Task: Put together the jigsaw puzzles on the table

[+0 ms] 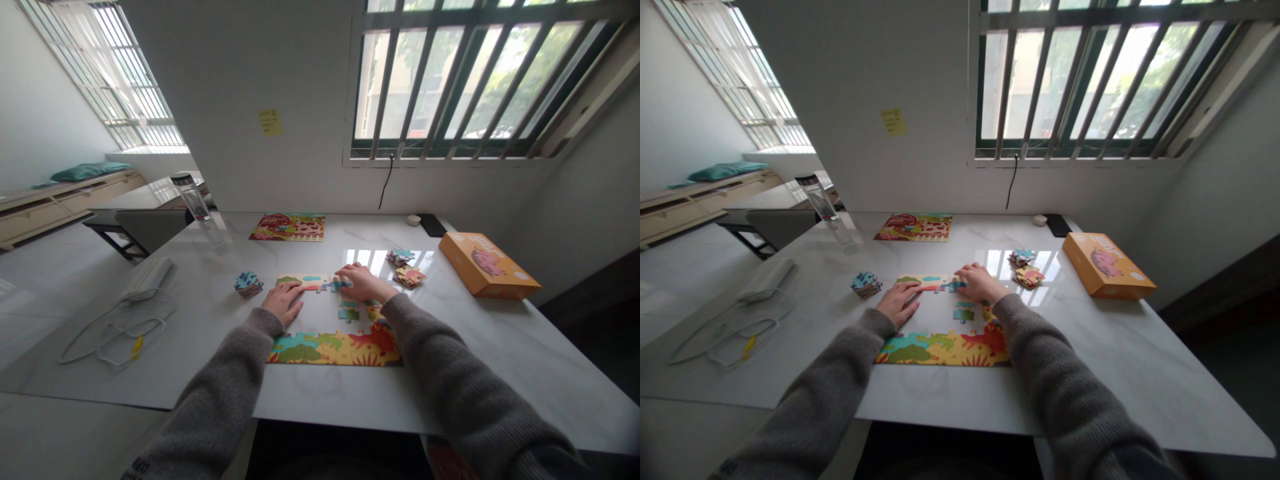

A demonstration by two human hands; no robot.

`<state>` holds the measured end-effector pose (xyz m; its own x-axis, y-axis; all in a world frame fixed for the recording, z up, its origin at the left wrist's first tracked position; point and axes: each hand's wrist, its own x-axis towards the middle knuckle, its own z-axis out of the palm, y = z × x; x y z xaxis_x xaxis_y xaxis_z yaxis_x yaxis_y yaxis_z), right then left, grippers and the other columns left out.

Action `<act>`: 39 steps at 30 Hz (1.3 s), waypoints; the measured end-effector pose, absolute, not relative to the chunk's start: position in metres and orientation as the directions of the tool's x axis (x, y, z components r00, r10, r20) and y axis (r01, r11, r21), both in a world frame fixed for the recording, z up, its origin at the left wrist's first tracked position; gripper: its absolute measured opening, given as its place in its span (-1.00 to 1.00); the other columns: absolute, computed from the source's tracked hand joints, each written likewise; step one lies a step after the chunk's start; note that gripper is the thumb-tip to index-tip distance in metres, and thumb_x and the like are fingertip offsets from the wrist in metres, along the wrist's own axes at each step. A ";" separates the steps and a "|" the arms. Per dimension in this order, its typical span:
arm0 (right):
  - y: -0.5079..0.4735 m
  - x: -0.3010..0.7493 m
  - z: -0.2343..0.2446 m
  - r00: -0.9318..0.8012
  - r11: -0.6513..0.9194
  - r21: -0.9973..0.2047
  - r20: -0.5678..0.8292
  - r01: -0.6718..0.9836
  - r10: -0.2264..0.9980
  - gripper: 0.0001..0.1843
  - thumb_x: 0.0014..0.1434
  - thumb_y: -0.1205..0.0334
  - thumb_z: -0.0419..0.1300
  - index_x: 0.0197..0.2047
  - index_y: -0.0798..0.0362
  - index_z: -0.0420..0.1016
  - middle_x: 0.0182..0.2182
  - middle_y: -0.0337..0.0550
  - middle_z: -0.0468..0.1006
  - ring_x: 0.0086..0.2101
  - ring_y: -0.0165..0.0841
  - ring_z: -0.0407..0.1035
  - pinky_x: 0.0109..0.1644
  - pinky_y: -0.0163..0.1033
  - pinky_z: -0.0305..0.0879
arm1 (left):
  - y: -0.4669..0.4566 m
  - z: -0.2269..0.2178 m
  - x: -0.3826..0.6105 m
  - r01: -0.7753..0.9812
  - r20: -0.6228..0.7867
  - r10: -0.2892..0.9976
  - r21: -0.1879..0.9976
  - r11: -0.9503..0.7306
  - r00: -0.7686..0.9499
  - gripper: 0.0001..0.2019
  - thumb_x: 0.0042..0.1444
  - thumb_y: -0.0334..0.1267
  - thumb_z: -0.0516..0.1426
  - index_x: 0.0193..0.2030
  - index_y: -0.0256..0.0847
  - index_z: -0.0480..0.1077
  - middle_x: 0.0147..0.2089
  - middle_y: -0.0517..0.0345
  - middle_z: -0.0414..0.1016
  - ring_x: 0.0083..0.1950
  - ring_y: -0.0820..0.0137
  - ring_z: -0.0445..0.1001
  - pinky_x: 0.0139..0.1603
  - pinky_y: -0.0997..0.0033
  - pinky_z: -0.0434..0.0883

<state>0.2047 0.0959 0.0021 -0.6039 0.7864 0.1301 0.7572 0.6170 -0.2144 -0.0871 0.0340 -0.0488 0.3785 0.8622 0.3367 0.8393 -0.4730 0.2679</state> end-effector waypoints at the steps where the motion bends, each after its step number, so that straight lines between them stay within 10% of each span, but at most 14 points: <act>1: 0.096 0.208 0.003 -0.619 0.625 -0.210 0.100 0.752 0.779 -0.49 0.17 0.17 0.32 0.19 0.03 0.47 0.08 0.04 0.50 0.05 -0.11 0.30 0.09 -0.07 0.23 | 0.034 -0.049 -0.087 0.840 0.337 0.862 0.266 -0.473 0.378 -0.58 0.18 -0.26 0.14 0.19 -0.09 0.40 0.21 0.00 0.41 0.22 0.11 0.31 0.22 0.03 0.32; 17: 0.092 0.210 0.008 -0.692 0.700 -0.325 0.162 0.636 0.704 -0.31 0.10 0.36 0.32 0.30 0.08 0.31 -0.02 0.04 0.38 -0.05 -0.21 0.31 0.08 -0.12 0.29 | 0.041 -0.013 -0.057 0.863 0.222 0.863 0.130 -0.488 0.454 -0.83 0.19 -0.26 0.12 -0.10 -0.23 0.42 0.02 -0.14 0.50 0.09 0.05 0.37 0.12 0.05 0.34; 25: 0.097 0.202 -0.010 -0.691 0.723 -0.295 0.223 0.625 0.688 -0.58 0.17 0.34 0.28 0.12 -0.01 0.52 -0.04 0.01 0.42 -0.05 -0.19 0.33 0.08 -0.10 0.25 | 0.041 0.005 -0.033 0.899 0.089 0.895 -0.051 -0.435 0.438 -0.51 0.28 0.01 0.07 0.31 -0.02 0.28 0.04 -0.06 0.47 0.08 0.05 0.37 -0.06 0.14 0.37; 39: 0.090 0.199 -0.006 -0.678 0.704 -0.249 0.195 0.665 0.709 -0.64 0.24 0.31 0.25 0.11 -0.03 0.54 -0.02 0.01 0.46 -0.05 -0.18 0.32 0.06 -0.09 0.26 | 0.043 -0.013 -0.024 0.857 0.216 0.835 -0.016 -0.516 0.506 -0.60 0.34 -0.07 0.03 0.25 -0.10 0.33 0.22 -0.01 0.40 0.20 0.11 0.31 0.15 0.09 0.31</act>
